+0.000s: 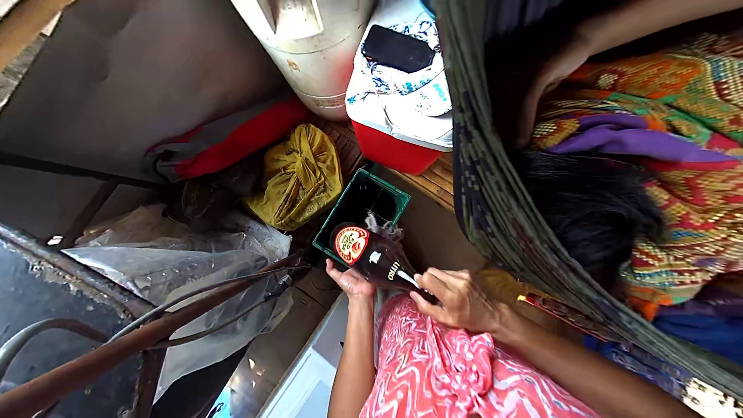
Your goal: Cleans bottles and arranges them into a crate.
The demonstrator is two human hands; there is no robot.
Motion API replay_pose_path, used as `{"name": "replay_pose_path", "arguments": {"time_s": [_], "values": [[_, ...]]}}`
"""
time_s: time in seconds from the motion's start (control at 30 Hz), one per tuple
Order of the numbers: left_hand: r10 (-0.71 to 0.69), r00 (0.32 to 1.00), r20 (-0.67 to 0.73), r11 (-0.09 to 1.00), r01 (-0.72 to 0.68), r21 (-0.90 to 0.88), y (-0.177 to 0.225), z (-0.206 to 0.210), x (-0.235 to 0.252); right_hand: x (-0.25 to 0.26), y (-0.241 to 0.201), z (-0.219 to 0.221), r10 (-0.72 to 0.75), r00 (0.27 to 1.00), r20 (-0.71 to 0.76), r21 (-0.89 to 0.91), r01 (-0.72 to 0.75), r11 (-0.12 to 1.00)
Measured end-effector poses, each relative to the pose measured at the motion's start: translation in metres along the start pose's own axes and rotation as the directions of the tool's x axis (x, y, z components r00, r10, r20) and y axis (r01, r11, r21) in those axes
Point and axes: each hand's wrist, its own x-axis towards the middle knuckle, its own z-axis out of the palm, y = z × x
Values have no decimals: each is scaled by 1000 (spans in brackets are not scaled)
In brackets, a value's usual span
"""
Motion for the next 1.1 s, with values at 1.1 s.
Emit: {"name": "replay_pose_path", "arguments": {"time_s": [1.1], "values": [[-185,694,695,-504,-674,540,-125,-32,-133,-161,-13,-76,435,203,877,246,-968,-44]]}}
